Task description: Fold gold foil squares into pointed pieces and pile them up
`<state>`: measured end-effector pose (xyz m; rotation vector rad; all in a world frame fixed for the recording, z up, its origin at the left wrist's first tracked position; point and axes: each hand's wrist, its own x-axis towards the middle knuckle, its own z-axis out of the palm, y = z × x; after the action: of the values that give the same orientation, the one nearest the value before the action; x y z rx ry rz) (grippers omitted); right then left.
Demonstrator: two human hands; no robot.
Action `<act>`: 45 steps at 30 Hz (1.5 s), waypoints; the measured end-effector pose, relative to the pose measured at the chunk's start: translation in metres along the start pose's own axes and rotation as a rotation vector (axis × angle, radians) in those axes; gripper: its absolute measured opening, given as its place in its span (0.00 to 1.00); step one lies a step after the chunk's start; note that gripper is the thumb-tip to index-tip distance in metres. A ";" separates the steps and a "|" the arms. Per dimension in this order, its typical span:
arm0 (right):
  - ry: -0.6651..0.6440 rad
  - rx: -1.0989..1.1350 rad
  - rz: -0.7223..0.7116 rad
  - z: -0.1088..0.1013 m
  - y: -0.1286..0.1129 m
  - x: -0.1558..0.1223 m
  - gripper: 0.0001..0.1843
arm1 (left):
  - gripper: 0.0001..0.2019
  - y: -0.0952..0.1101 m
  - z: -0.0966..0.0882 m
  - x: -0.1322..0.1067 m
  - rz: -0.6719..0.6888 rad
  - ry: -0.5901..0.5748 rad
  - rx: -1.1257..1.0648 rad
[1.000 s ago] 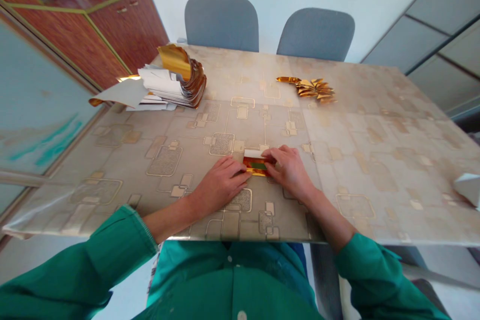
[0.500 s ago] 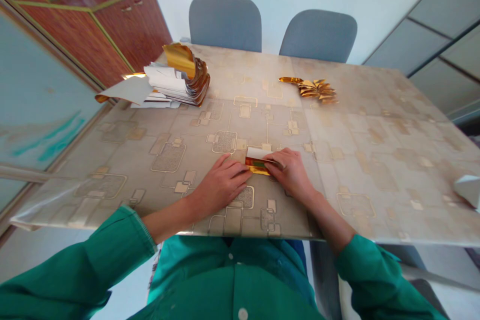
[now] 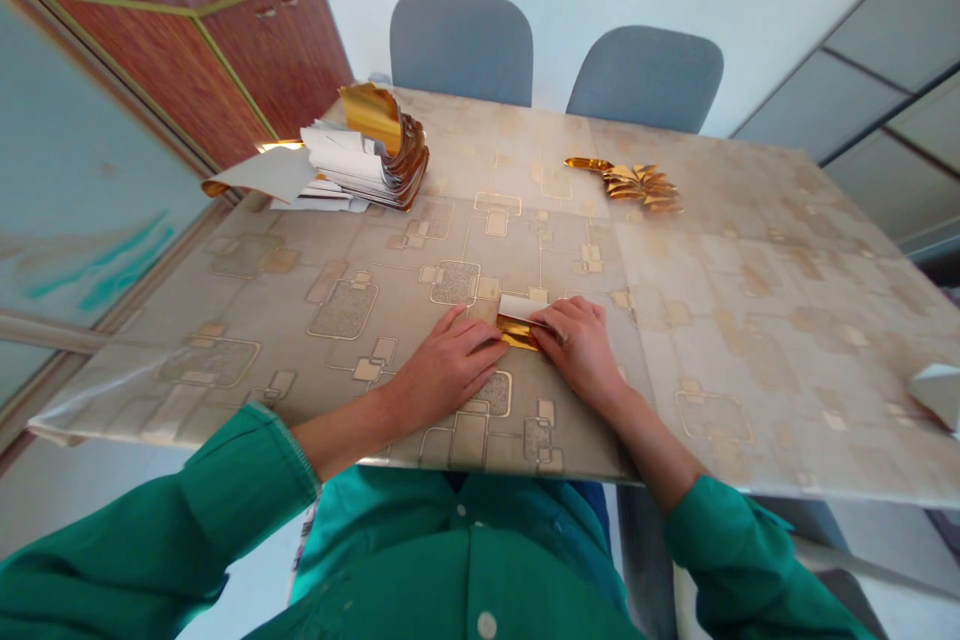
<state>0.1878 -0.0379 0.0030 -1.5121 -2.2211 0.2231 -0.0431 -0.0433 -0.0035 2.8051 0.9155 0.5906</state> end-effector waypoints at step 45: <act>-0.075 -0.188 -0.197 -0.015 -0.009 -0.046 0.21 | 0.24 0.010 0.000 0.006 0.014 -0.124 0.127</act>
<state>0.2006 -0.0847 0.0074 -1.3833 -2.4913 0.0094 -0.0336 -0.0476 0.0005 2.9233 0.9416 0.3665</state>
